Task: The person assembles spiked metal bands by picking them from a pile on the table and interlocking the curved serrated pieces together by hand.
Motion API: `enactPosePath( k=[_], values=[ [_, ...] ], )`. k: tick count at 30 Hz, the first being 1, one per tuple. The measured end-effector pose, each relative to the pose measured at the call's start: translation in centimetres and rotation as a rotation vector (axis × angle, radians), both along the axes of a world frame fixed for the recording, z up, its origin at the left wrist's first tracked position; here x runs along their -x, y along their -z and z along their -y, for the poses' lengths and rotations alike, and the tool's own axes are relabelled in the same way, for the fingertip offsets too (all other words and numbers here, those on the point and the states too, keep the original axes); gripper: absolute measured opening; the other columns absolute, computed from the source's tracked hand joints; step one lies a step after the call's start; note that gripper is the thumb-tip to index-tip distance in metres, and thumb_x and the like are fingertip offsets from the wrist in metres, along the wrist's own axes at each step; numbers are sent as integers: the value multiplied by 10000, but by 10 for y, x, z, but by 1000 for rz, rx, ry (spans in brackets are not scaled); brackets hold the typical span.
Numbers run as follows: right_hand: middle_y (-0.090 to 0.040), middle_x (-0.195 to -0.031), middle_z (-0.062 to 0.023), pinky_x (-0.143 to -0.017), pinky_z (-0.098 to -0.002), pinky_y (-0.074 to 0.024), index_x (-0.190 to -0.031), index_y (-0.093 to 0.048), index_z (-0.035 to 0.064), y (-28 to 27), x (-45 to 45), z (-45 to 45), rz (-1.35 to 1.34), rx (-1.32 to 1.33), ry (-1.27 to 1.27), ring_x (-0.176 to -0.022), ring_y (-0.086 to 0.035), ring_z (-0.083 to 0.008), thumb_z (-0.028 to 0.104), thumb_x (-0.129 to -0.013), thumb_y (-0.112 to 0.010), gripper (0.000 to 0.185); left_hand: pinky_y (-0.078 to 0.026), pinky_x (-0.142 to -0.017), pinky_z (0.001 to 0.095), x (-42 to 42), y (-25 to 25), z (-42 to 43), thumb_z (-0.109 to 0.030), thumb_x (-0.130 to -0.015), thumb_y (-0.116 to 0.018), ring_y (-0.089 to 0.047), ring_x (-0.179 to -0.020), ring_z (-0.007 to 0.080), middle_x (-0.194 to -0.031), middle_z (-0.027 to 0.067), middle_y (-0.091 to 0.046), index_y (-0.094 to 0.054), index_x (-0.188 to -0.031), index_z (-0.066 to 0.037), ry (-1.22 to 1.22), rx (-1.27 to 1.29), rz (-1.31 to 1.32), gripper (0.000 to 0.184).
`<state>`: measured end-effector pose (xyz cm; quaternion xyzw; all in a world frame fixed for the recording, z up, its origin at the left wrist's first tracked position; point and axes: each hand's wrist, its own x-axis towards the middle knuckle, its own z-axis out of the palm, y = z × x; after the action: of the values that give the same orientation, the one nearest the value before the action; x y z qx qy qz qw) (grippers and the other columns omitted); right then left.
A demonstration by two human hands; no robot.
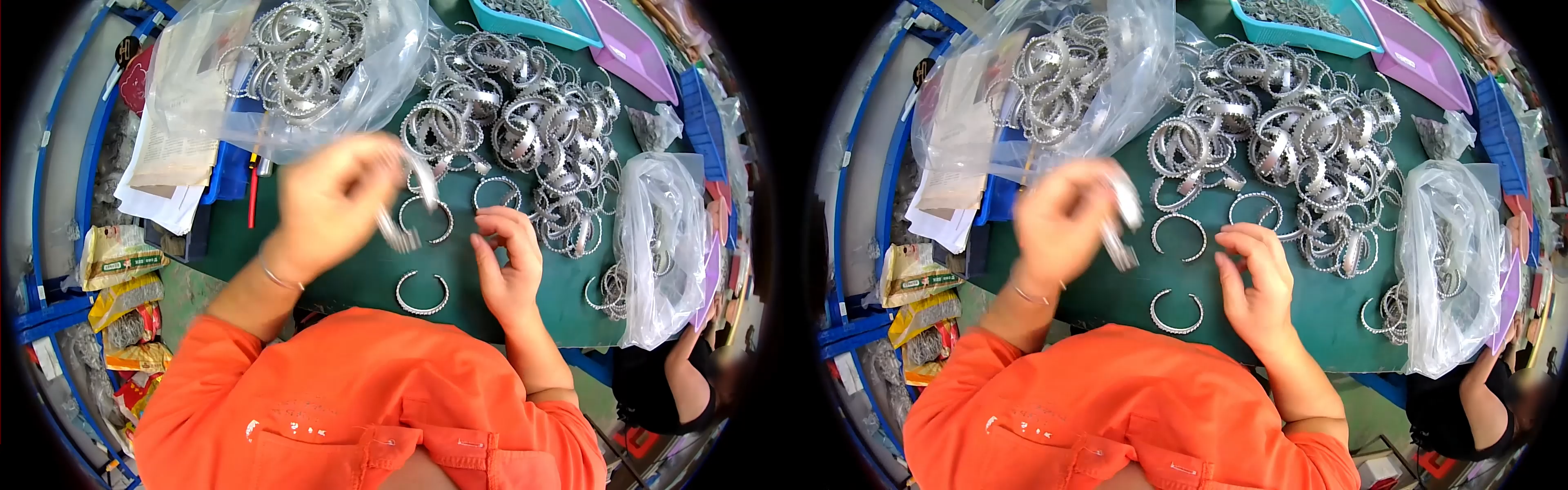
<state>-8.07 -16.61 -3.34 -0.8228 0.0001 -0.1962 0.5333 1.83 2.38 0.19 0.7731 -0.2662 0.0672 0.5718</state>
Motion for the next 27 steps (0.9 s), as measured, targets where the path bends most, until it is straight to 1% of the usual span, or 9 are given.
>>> enactPosePath(
  k=[1, 3, 6, 10, 12, 18, 20, 23, 27],
  values=[
    [-589, -873, -109, -608, -280, -469, -880, -571, 15, 3, 0, 1, -1, 0, -6, -797, -577, -225, -67, -709, -609, 193, -448, -529, 225, -18, -9, -7, -16, -749, -632, -561, -602, 106, -757, 67, -592, -614, -926, -14, -222, -54, 327, 178],
    [-576, -833, -108, -595, -300, -470, -876, -569, 22, 10, -2, 1, -66, 219, -68, -735, -573, -240, -30, -725, -606, 164, -441, -517, 230, -40, -49, -19, -23, -716, -664, -567, -599, 126, -793, 90, -588, -616, -977, -39, -543, -361, 337, 266],
    [-556, -759, -105, -532, -351, -467, -870, -551, 29, 11, -7, -12, -153, 334, -10, -616, -565, -279, 84, -736, -636, 168, -415, -492, 181, -60, -64, -20, -112, -757, -669, -551, -604, 75, -969, 81, -572, -569, -1083, -25, -577, -347, 378, 351],
    [-554, -732, -130, -507, -387, -468, -903, -545, 25, 22, -15, -17, -254, 466, 27, -585, -570, -312, 153, -749, -623, 215, -404, -490, 230, -32, -53, -5, -26, -703, -675, -529, -570, 114, -819, 72, -597, -626, -916, -47, -407, -151, 546, 220],
    [-559, -711, -138, -520, -396, -471, -840, -568, 21, 25, -18, -15, -243, 549, 52, -600, -575, -326, 119, -751, -592, 135, -371, -481, 182, -16, -37, 4, 16, -745, -632, -484, -563, 72, -807, 50, -590, -622, -849, -2, 30, -145, 519, 106],
    [-552, -667, -91, -488, -310, -459, -780, -595, 19, 7, -10, -2, -109, 260, 3, -531, -556, -226, 41, -722, -621, 67, -409, -492, 191, 26, 26, 13, -82, -782, -632, -505, -536, 63, -754, 55, -577, -557, -1009, 16, 200, -348, -154, 258],
    [-532, -647, -50, -468, -224, -430, -815, -612, 16, 2, -8, -1, -98, 64, -34, -516, -528, -111, 7, -726, -633, 92, -442, -505, 188, 33, 27, 11, -101, -835, -575, -532, -559, 66, -735, 46, -582, -554, -1061, 7, 276, 74, -935, 251],
    [-562, -690, -48, -484, -201, -448, -889, -610, -23, 1, -4, 5, -309, -469, -82, -551, -549, -91, 34, -831, -548, 102, -459, -504, 186, 34, 22, 6, -116, -870, -530, -549, -566, 80, -719, 41, -586, -548, -1097, -1, 247, 145, -969, 256],
    [-582, -740, -55, -491, -198, -453, -952, -586, -44, 0, -3, 10, -427, -690, -151, -555, -553, -94, 106, -892, -489, 188, -456, -489, 191, 31, 21, 2, -124, -867, -536, -549, -556, 83, -709, 48, -586, -546, -1102, 8, 267, 175, -1005, 269]
  ],
)
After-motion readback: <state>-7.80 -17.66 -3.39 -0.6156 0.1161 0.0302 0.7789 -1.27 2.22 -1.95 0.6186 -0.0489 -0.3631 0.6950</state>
